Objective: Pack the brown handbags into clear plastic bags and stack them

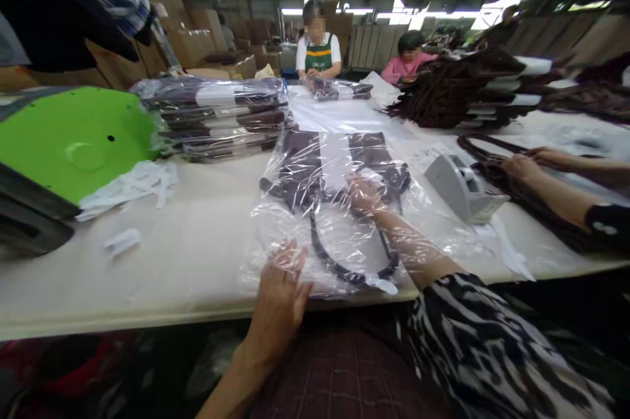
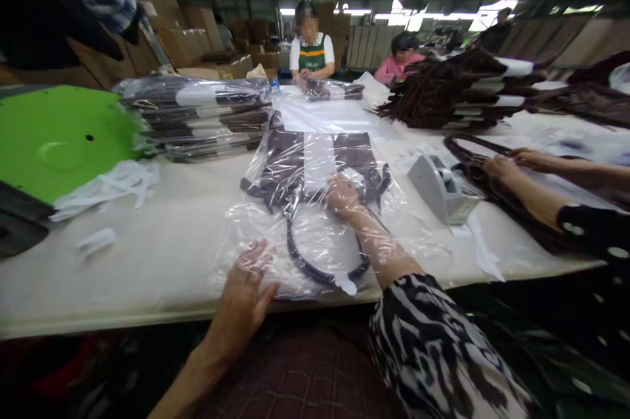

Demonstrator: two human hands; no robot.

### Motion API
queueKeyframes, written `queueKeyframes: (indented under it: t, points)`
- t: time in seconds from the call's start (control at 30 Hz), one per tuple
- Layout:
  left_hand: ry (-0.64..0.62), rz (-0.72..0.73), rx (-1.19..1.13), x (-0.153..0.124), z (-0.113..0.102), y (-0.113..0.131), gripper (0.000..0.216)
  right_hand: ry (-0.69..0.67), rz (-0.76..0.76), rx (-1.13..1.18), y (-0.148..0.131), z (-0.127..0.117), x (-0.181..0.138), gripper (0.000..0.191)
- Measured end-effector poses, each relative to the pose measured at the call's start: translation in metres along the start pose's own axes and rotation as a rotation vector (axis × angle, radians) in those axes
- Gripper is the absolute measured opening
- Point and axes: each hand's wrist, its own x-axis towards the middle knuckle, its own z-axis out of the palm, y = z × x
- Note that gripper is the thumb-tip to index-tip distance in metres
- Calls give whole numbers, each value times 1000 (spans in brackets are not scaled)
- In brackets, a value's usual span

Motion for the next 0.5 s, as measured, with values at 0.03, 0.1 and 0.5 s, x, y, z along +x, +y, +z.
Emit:
queueKeyframes:
  t: [0.03,0.1,0.5]
  points:
    - [-32,91,-26,6,0,9,53,-14,-11,-1,0,-7,-5,50]
    - [-108,232,-92,16,6,25,47,-44,-35,-1,0,-26,-29,55]
    - [-272,336,-278,51,61,43,18,-316,-205,401,-50,-75,-170,21]
